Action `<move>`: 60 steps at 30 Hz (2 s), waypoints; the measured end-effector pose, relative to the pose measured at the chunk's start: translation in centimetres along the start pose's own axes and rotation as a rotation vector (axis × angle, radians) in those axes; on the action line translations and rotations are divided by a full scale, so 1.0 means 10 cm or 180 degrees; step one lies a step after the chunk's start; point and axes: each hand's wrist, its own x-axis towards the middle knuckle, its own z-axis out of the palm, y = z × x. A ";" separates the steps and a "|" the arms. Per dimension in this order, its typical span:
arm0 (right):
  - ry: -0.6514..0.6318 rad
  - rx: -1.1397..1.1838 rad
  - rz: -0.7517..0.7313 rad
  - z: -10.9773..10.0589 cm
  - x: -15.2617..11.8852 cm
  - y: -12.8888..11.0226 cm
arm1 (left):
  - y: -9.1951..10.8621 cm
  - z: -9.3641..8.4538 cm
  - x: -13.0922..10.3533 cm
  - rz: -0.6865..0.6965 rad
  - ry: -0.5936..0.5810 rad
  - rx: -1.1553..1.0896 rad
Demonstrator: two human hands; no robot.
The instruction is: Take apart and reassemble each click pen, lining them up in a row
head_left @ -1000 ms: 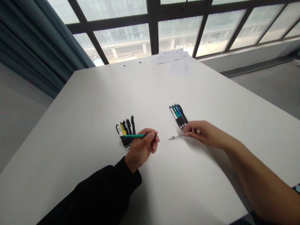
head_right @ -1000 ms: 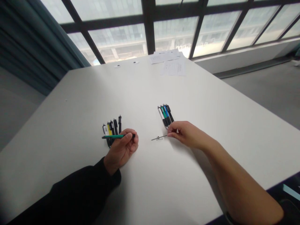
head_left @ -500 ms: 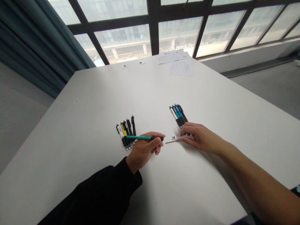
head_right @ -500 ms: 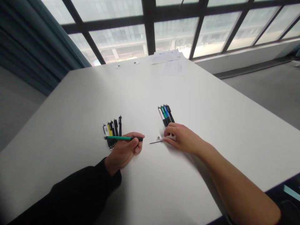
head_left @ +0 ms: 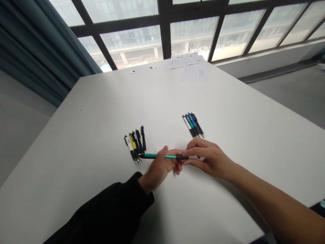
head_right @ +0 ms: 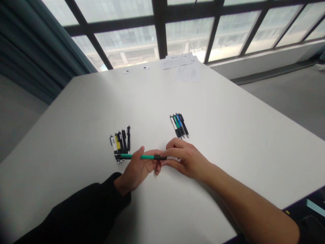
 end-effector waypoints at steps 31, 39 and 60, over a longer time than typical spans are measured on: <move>-0.1466 -0.0740 0.1226 -0.51 0.01 0.19 | 0.07 -0.10 -0.05 0.1560 0.0148 0.3562; -0.1167 -0.0559 0.1714 -0.67 -0.04 0.20 | 0.21 -0.20 -0.07 0.1703 0.1982 0.2355; -0.1018 0.0624 0.0998 -0.54 0.04 0.02 | 0.18 -0.09 -0.07 -0.0084 -0.0291 0.1498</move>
